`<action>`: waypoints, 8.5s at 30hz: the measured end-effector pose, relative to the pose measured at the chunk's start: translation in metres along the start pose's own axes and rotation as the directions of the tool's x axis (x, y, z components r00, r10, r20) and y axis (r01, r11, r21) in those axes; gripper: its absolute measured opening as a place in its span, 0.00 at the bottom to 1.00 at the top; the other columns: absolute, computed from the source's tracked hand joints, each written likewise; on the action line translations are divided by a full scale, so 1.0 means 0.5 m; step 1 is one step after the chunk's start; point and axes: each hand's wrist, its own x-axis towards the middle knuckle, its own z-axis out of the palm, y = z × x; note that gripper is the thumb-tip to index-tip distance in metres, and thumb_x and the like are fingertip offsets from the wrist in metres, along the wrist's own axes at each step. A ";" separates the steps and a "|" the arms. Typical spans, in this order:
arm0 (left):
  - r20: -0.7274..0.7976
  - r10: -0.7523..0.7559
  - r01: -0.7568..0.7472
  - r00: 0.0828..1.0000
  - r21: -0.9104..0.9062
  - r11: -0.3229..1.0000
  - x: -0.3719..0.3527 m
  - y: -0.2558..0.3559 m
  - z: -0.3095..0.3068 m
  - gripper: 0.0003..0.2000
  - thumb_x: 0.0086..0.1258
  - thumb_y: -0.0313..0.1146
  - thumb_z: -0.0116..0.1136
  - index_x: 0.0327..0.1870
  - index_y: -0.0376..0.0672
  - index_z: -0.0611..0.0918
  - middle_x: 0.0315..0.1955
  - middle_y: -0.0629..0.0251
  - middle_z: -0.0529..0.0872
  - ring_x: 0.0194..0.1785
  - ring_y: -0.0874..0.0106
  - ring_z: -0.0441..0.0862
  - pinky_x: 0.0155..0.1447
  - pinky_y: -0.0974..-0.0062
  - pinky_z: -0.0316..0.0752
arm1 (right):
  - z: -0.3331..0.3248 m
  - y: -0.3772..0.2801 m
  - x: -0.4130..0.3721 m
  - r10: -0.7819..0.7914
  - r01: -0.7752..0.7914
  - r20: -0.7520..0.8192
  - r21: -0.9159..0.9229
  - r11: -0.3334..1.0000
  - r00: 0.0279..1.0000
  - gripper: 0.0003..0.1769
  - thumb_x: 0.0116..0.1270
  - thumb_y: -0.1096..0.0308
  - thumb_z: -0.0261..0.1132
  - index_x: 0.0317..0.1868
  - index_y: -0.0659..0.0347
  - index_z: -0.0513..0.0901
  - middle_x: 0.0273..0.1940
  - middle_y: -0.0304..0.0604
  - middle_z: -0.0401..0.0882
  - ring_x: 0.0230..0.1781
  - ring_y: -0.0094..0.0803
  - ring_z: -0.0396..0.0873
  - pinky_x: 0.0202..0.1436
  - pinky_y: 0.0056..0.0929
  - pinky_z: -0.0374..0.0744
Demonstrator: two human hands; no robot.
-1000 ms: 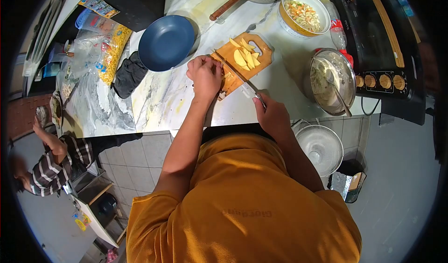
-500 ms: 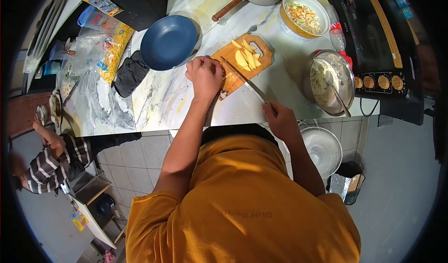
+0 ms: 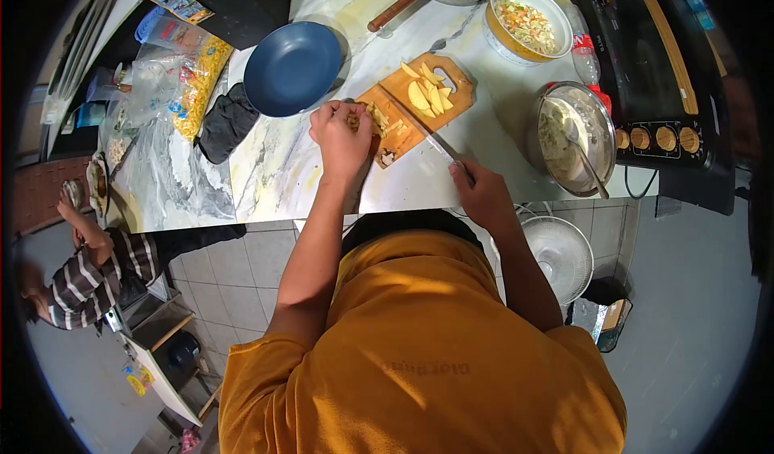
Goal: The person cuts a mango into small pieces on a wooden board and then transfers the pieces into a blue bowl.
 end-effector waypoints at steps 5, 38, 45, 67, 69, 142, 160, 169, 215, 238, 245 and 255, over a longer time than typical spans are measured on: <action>0.016 -0.002 0.003 1.000 -0.043 0.999 -0.009 -0.033 -0.013 0.06 0.61 0.33 0.68 0.37 0.44 0.89 0.44 0.61 0.81 0.55 0.57 0.73 0.59 0.58 0.66 | -0.010 0.002 -0.004 -0.039 0.038 0.063 0.011 0.999 0.997 0.22 0.75 0.50 0.59 0.52 0.60 0.85 0.36 0.56 0.86 0.40 0.54 0.86 0.45 0.42 0.80; 0.186 0.421 -0.431 0.888 0.018 0.902 -0.021 -0.010 -0.049 0.08 0.56 0.34 0.74 0.36 0.50 0.92 0.46 0.69 0.80 0.57 0.62 0.72 0.58 0.63 0.63 | 0.002 0.033 0.008 -0.109 0.109 -0.006 0.087 0.990 0.994 0.18 0.76 0.56 0.63 0.50 0.63 0.85 0.27 0.42 0.80 0.29 0.24 0.73 0.38 0.29 0.76; 0.117 0.446 -0.452 0.887 0.027 0.892 -0.024 -0.007 -0.043 0.07 0.57 0.33 0.73 0.37 0.49 0.91 0.46 0.68 0.80 0.56 0.62 0.73 0.58 0.63 0.64 | 0.000 0.037 0.009 -0.114 0.114 -0.006 0.086 0.990 0.993 0.17 0.76 0.56 0.63 0.49 0.64 0.84 0.26 0.41 0.78 0.29 0.23 0.72 0.38 0.28 0.75; -0.059 0.454 -0.457 0.889 -0.046 0.888 0.011 0.005 -0.035 0.07 0.64 0.26 0.69 0.42 0.45 0.87 0.44 0.66 0.81 0.54 0.59 0.74 0.58 0.62 0.66 | 0.021 0.031 -0.001 -0.061 0.064 -0.024 0.107 0.992 0.998 0.21 0.75 0.51 0.61 0.43 0.64 0.84 0.28 0.52 0.82 0.29 0.44 0.81 0.40 0.39 0.78; -0.058 0.443 -0.446 0.895 -0.057 0.893 0.011 0.005 -0.032 0.07 0.64 0.26 0.69 0.42 0.45 0.87 0.44 0.66 0.81 0.54 0.59 0.74 0.58 0.62 0.66 | 0.023 0.029 -0.002 -0.055 0.054 0.005 0.099 0.994 0.998 0.21 0.75 0.51 0.61 0.42 0.64 0.84 0.28 0.52 0.81 0.29 0.44 0.80 0.40 0.39 0.78; 0.126 0.281 -0.283 0.951 0.000 0.959 -0.023 0.004 -0.016 0.09 0.62 0.33 0.70 0.42 0.45 0.87 0.47 0.67 0.82 0.58 0.61 0.72 0.61 0.61 0.59 | 0.034 0.053 0.001 -0.142 0.149 -0.057 0.157 0.976 0.988 0.18 0.76 0.55 0.61 0.42 0.65 0.82 0.25 0.46 0.75 0.26 0.30 0.71 0.35 0.33 0.74; 0.030 0.230 -0.232 0.973 0.130 0.964 -0.042 0.028 -0.016 0.06 0.67 0.31 0.66 0.42 0.45 0.83 0.43 0.64 0.82 0.55 0.60 0.74 0.58 0.62 0.62 | 0.008 0.052 0.025 -0.297 0.290 0.018 0.166 0.942 0.955 0.16 0.77 0.59 0.60 0.38 0.64 0.80 0.20 0.43 0.66 0.22 0.28 0.64 0.28 0.33 0.68; -0.010 0.191 -0.190 0.982 0.067 0.980 -0.054 0.026 -0.039 0.05 0.64 0.30 0.69 0.39 0.47 0.86 0.38 0.70 0.86 0.51 0.64 0.76 0.57 0.64 0.62 | 0.010 0.050 0.024 -0.316 0.286 0.088 0.252 0.925 0.945 0.16 0.78 0.60 0.59 0.36 0.65 0.78 0.20 0.37 0.62 0.24 0.21 0.60 0.27 0.29 0.64; -0.079 0.345 -0.346 0.935 0.008 0.938 -0.069 0.005 -0.095 0.05 0.58 0.28 0.72 0.33 0.49 0.88 0.38 0.76 0.90 0.51 0.65 0.78 0.58 0.66 0.64 | 0.053 0.034 -0.008 -0.276 0.204 0.189 0.331 0.921 0.942 0.17 0.80 0.59 0.56 0.39 0.66 0.78 0.22 0.43 0.63 0.24 0.25 0.62 0.30 0.31 0.67; -0.188 0.176 -0.201 0.966 -0.124 0.972 -0.057 0.002 -0.053 0.05 0.61 0.29 0.71 0.36 0.48 0.88 0.37 0.71 0.90 0.50 0.64 0.79 0.60 0.66 0.62 | 0.035 0.051 -0.022 -0.256 0.259 -0.099 0.019 0.966 0.962 0.18 0.77 0.56 0.58 0.37 0.63 0.78 0.29 0.59 0.78 0.35 0.62 0.80 0.36 0.49 0.76; -0.217 0.139 -0.175 0.966 -0.157 0.972 -0.051 -0.003 -0.072 0.05 0.60 0.28 0.71 0.37 0.48 0.88 0.38 0.70 0.90 0.50 0.65 0.79 0.60 0.66 0.62 | 0.045 0.012 -0.050 -0.227 0.226 0.017 0.054 0.973 0.974 0.17 0.78 0.57 0.58 0.39 0.63 0.79 0.31 0.61 0.79 0.37 0.65 0.79 0.37 0.51 0.76; -0.165 0.162 -0.185 0.973 -0.136 0.973 -0.049 0.005 -0.037 0.05 0.61 0.29 0.72 0.36 0.48 0.88 0.35 0.70 0.90 0.50 0.65 0.79 0.60 0.66 0.62 | 0.036 0.048 -0.050 -0.232 0.238 -0.106 0.051 0.970 0.967 0.16 0.78 0.58 0.57 0.39 0.65 0.78 0.24 0.55 0.72 0.23 0.46 0.71 0.32 0.39 0.72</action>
